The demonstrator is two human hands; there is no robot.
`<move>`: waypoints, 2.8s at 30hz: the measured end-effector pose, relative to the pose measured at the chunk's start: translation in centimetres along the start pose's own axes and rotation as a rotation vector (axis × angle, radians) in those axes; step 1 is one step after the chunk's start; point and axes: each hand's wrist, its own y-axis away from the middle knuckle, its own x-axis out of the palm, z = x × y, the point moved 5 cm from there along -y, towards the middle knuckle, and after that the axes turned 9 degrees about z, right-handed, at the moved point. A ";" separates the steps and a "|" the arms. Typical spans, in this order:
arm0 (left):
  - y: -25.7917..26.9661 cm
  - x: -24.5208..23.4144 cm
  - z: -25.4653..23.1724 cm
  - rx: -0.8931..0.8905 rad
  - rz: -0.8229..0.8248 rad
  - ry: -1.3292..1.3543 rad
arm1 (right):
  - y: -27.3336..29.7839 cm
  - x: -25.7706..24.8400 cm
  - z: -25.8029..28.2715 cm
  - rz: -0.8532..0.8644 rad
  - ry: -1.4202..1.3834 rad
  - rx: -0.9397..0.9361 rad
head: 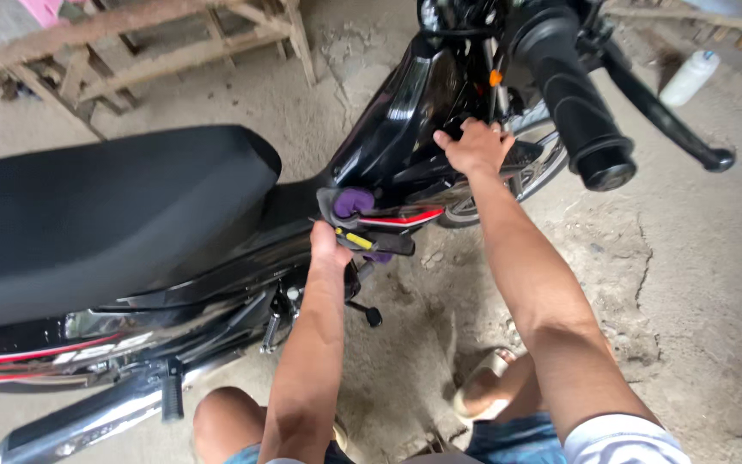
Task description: The person uses a screwdriver to tighten screws on the body panels of a motorcycle.
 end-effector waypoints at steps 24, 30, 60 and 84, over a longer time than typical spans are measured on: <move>7.0 -5.9 10.7 -0.094 -0.057 -0.821 | 21.1 21.9 -3.1 0.429 -0.488 -0.385; 9.0 -5.5 10.5 -0.118 -0.046 -1.058 | 21.0 21.3 -4.1 0.664 -0.646 -0.065; 3.4 4.6 2.5 0.244 0.076 -1.795 | 9.0 0.0 -4.8 -0.628 -0.139 -0.601; 5.0 6.7 1.1 0.077 0.051 -1.915 | 0.4 -0.5 -4.5 -0.188 -0.009 -0.368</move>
